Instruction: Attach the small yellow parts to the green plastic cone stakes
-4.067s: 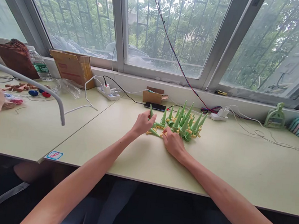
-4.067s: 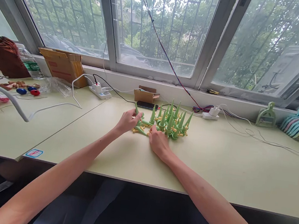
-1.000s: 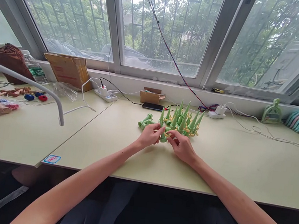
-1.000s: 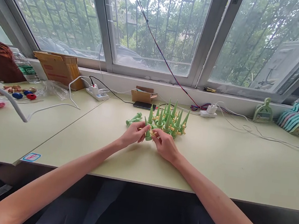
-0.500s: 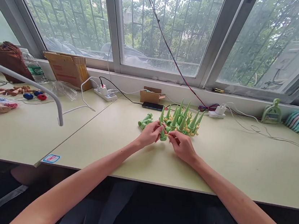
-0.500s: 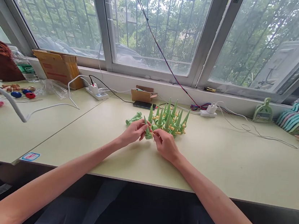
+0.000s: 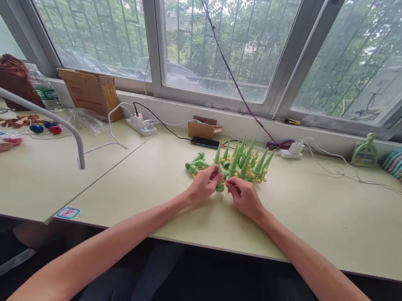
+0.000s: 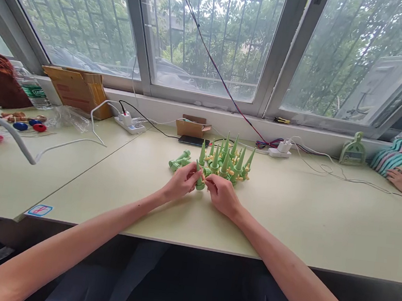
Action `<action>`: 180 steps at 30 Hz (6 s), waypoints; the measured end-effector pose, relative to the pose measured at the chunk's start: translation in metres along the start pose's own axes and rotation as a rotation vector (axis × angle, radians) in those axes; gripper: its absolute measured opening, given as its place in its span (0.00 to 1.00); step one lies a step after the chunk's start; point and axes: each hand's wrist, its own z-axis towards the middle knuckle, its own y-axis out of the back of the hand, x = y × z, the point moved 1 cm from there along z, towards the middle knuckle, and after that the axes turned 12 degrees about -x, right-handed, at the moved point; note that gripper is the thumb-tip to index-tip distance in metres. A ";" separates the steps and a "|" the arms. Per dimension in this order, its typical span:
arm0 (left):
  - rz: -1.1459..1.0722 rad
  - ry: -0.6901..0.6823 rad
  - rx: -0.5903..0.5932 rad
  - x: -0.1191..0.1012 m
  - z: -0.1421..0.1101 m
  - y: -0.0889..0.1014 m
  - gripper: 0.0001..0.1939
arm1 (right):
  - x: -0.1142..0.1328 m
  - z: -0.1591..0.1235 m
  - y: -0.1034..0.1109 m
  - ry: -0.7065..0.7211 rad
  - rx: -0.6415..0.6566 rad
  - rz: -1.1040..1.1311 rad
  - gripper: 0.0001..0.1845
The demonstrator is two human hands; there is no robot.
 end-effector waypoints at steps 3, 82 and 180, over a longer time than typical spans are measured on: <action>0.104 -0.120 -0.033 0.002 -0.005 -0.004 0.12 | -0.001 0.000 0.001 -0.012 -0.006 0.007 0.12; 0.224 -0.310 -0.064 -0.005 0.018 0.029 0.11 | 0.003 0.002 0.005 -0.106 -0.026 0.031 0.17; 0.058 -0.136 0.104 -0.004 -0.001 0.000 0.18 | -0.004 0.003 0.005 -0.054 0.057 -0.033 0.26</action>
